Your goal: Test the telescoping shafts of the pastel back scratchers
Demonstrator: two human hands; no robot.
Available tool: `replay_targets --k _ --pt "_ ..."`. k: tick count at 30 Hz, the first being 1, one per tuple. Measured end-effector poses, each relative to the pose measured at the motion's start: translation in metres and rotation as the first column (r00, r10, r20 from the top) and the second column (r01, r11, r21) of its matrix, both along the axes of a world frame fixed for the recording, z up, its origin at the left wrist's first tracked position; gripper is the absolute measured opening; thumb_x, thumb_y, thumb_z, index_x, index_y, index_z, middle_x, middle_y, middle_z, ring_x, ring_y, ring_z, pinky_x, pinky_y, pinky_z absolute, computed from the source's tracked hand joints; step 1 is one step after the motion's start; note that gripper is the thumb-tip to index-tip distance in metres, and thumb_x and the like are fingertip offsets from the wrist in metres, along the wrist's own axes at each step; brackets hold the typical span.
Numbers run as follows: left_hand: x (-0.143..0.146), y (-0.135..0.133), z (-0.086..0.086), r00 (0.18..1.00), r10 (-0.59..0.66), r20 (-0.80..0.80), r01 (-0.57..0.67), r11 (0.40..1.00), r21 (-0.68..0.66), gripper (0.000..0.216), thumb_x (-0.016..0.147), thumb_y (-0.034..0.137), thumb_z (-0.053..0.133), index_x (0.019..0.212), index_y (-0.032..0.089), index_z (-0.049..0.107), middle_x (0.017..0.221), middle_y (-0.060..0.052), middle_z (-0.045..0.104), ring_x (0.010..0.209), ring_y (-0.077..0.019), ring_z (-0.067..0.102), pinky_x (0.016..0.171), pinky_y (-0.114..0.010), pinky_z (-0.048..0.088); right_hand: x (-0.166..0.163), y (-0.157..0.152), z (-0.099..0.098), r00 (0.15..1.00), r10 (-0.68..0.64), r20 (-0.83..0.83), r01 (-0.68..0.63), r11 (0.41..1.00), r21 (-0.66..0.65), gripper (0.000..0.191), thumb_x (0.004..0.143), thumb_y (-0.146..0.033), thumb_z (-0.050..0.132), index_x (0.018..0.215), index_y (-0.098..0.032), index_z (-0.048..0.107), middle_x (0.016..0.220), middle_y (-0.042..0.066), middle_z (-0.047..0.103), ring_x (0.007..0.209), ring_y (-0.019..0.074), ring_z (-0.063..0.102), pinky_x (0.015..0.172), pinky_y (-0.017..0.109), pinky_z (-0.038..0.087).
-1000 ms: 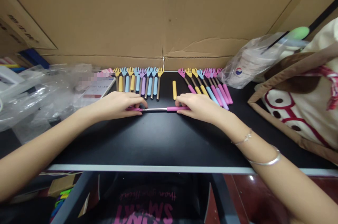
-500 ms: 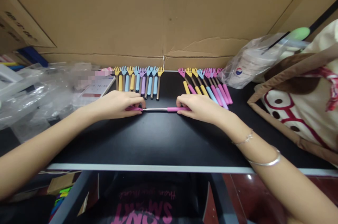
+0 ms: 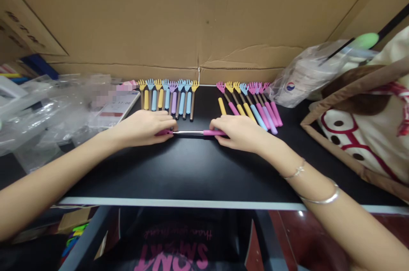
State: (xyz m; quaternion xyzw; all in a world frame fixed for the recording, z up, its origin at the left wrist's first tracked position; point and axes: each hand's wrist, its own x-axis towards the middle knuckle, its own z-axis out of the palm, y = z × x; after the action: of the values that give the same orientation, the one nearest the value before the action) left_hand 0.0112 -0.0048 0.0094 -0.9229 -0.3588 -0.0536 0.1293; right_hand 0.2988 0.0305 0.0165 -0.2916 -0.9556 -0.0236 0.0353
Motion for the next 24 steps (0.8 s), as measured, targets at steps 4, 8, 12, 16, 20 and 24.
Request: replay_targets --k 4,8,12,16,20,24 --pt "0.003 0.0 -0.002 1.0 0.008 -0.004 -0.008 0.994 0.109 0.018 0.092 0.028 0.046 0.085 0.018 0.059 0.076 -0.002 0.058 0.069 -0.0146 0.055 0.057 -0.025 0.037 -0.004 -0.003 -0.002 1.0 0.02 0.007 -0.02 0.994 0.105 0.016 0.086 -0.029 0.047 0.094 -0.021 0.059 0.079 0.003 0.061 0.07 0.0132 0.057 0.06 0.023 0.033" --pt "0.009 -0.002 -0.004 0.999 -0.008 0.04 -0.001 0.975 0.221 0.018 0.091 0.027 0.046 0.086 0.018 0.06 0.073 -0.002 0.057 0.068 -0.0155 0.055 0.06 -0.027 0.039 -0.008 -0.005 -0.005 1.0 0.005 0.007 -0.006 0.985 0.172 0.023 0.093 -0.034 0.04 0.092 -0.02 0.058 0.075 0.002 0.062 0.067 0.0133 0.057 0.061 0.025 0.033" --pt "0.013 -0.006 -0.004 0.996 -0.031 0.088 0.007 0.963 0.268 0.02 0.092 0.029 0.045 0.082 0.019 0.06 0.069 -0.001 0.056 0.065 -0.0147 0.053 0.058 -0.027 0.037 -0.01 -0.007 -0.007 1.0 0.015 -0.01 -0.013 0.98 0.197 0.028 0.094 -0.041 0.039 0.092 -0.02 0.058 0.071 0.001 0.061 0.064 0.0129 0.057 0.058 0.024 0.03" --pt "0.013 -0.007 -0.004 0.99 -0.046 0.136 0.009 0.965 0.263 0.024 0.093 0.034 0.045 0.081 0.02 0.061 0.066 0.0 0.055 0.062 -0.0135 0.052 0.054 -0.026 0.033 -0.011 -0.009 -0.008 0.999 0.026 -0.028 -0.019 0.975 0.221 0.036 0.095 -0.047 0.037 0.087 -0.02 0.059 0.064 0.001 0.059 0.06 0.0124 0.055 0.054 0.024 0.025" --pt "0.012 -0.005 -0.005 0.988 -0.045 0.149 0.007 0.969 0.248 0.025 0.093 0.035 0.045 0.082 0.02 0.061 0.067 0.0 0.055 0.063 -0.0134 0.053 0.053 -0.025 0.032 -0.012 -0.011 -0.005 0.999 0.026 -0.023 -0.02 0.975 0.22 0.039 0.095 -0.046 0.034 0.085 -0.02 0.06 0.063 0.001 0.058 0.059 0.0117 0.054 0.054 0.024 0.023" --pt "0.012 -0.006 -0.006 0.989 -0.035 0.142 0.002 0.975 0.22 0.026 0.093 0.037 0.045 0.082 0.021 0.062 0.068 -0.001 0.056 0.062 -0.0137 0.054 0.053 -0.025 0.032 -0.013 -0.014 -0.003 1.0 0.02 -0.01 -0.018 0.978 0.208 0.035 0.094 -0.042 0.037 0.082 -0.021 0.061 0.064 0.002 0.059 0.06 0.0114 0.053 0.054 0.024 0.022"
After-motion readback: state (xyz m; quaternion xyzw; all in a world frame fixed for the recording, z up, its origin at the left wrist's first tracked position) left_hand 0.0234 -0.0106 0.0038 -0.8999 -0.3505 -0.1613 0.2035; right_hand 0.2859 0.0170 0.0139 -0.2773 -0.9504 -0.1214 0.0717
